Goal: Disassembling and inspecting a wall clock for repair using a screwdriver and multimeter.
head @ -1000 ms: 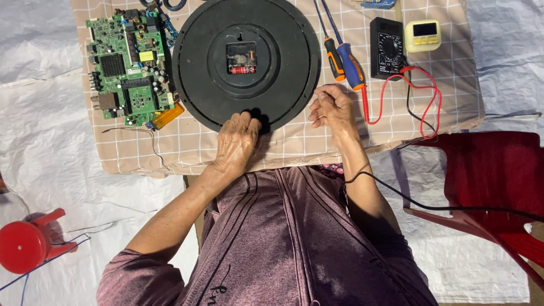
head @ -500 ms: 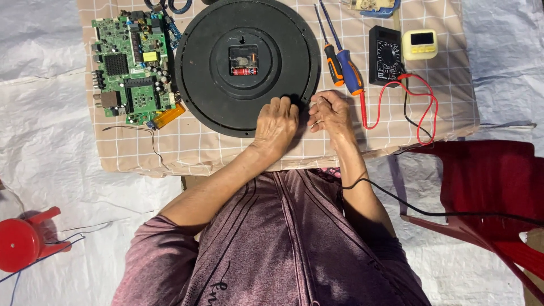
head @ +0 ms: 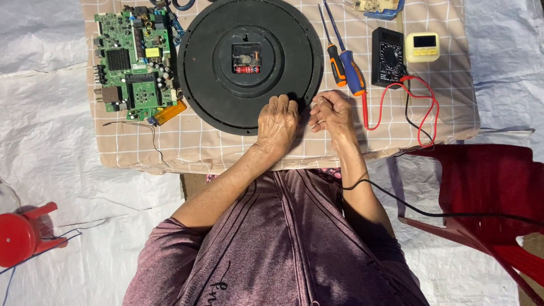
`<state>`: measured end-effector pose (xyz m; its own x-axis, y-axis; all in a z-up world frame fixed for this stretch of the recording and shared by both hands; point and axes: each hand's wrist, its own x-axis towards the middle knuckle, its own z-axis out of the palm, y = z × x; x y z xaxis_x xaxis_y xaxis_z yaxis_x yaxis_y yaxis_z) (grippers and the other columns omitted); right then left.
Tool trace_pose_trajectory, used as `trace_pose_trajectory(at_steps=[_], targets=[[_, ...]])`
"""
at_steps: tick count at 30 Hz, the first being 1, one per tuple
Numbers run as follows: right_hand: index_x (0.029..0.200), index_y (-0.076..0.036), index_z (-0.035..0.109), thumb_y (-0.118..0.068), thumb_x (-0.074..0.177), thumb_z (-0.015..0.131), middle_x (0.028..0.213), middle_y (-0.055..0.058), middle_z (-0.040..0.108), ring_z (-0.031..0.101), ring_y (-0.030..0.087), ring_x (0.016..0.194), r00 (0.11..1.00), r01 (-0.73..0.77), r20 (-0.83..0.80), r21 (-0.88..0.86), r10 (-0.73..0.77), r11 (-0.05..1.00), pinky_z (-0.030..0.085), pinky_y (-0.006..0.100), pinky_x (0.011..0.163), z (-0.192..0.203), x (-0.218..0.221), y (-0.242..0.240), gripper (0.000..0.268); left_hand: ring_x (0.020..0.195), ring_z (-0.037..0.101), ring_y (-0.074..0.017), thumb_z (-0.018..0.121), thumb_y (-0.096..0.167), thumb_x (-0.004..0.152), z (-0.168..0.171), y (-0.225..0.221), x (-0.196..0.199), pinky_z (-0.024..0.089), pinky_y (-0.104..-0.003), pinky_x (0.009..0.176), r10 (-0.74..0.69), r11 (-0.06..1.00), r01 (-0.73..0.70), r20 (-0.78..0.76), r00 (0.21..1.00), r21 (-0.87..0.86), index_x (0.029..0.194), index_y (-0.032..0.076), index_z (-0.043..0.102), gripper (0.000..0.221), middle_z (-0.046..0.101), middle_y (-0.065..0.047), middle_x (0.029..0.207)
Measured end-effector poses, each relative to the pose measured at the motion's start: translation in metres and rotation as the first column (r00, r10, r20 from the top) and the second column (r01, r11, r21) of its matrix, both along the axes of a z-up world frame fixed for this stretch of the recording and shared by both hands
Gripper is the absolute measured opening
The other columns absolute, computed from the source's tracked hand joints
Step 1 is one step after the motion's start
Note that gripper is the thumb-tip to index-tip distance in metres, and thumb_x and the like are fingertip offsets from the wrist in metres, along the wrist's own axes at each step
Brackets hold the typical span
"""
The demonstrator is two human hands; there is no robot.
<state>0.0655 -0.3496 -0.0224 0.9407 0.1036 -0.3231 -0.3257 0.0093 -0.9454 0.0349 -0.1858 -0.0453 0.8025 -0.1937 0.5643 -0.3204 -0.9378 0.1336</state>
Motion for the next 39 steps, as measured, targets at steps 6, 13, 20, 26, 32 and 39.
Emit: trace_pose_trajectory(at_steps=[6,13,20,26,32,39], targets=[[0.112,-0.001,0.061,-0.015,0.105,0.05,0.078,0.011,0.064,0.07,0.018,0.056,1.0,-0.006,0.015,-0.02,0.006,1.0,0.061,0.025,0.042,0.002,-0.001,0.001,0.019,0.07,0.053,-0.0281,0.065,0.012,0.084,-0.005,0.0,-0.002,0.044,-0.038,0.057,0.022,1.0,-0.022,0.022,1.0,0.004,0.08,0.01,0.058,0.008,0.045,-0.007,0.076],[0.11,-0.001,0.062,-0.015,0.105,0.051,0.077,0.011,0.065,0.071,0.018,0.056,1.0,0.0,0.001,-0.013,0.0,1.0,0.061,0.026,0.042,0.003,0.0,0.001,0.019,0.07,0.053,-0.0281,0.064,0.012,0.085,0.0,0.002,-0.008,0.043,-0.037,0.057,0.044,0.999,-0.045,-0.014,0.999,-0.016,0.081,0.01,0.058,0.008,0.046,-0.007,0.077],[0.11,-0.002,0.062,-0.016,0.105,0.051,0.077,0.01,0.064,0.07,0.017,0.056,1.0,0.005,-0.019,-0.011,-0.005,1.0,0.06,0.024,0.042,-0.006,0.003,0.0,0.019,0.07,0.052,-0.027,0.065,0.013,0.086,0.001,0.006,-0.011,0.043,-0.037,0.056,0.046,0.999,-0.046,-0.01,0.999,-0.002,0.081,0.011,0.056,0.01,0.044,-0.006,0.077],[0.108,-0.001,0.062,-0.014,0.105,0.05,0.074,0.01,0.064,0.068,0.016,0.053,0.999,0.046,0.015,-0.032,-0.045,0.998,0.057,0.022,0.038,0.012,0.003,0.007,0.018,0.069,0.052,-0.0258,0.063,0.009,0.09,0.011,0.007,-0.013,0.043,-0.035,0.055,0.051,0.999,-0.051,0.029,0.998,0.009,0.08,0.011,0.055,0.013,0.043,-0.005,0.075],[0.107,-0.003,0.063,-0.017,0.106,0.049,0.074,0.008,0.063,0.067,0.014,0.053,0.996,0.083,-0.017,0.044,-0.083,0.996,0.054,0.021,0.038,0.014,0.007,0.012,0.02,0.067,0.052,-0.026,0.062,0.008,0.091,0.016,0.01,-0.016,0.042,-0.035,0.055,0.055,0.998,-0.056,0.061,0.997,0.02,0.079,0.011,0.055,0.014,0.043,-0.005,0.074],[0.106,-0.005,0.065,-0.015,0.103,0.056,0.076,0.009,0.064,0.067,0.016,0.054,0.995,0.084,-0.054,0.109,-0.078,0.991,0.055,0.024,0.039,0.009,0.0,0.02,0.014,0.065,0.05,-0.0261,0.06,0.006,0.092,0.021,0.011,-0.016,0.041,-0.035,0.054,0.038,0.999,-0.038,0.114,0.993,-0.004,0.076,0.01,0.055,0.017,0.041,-0.005,0.072]])
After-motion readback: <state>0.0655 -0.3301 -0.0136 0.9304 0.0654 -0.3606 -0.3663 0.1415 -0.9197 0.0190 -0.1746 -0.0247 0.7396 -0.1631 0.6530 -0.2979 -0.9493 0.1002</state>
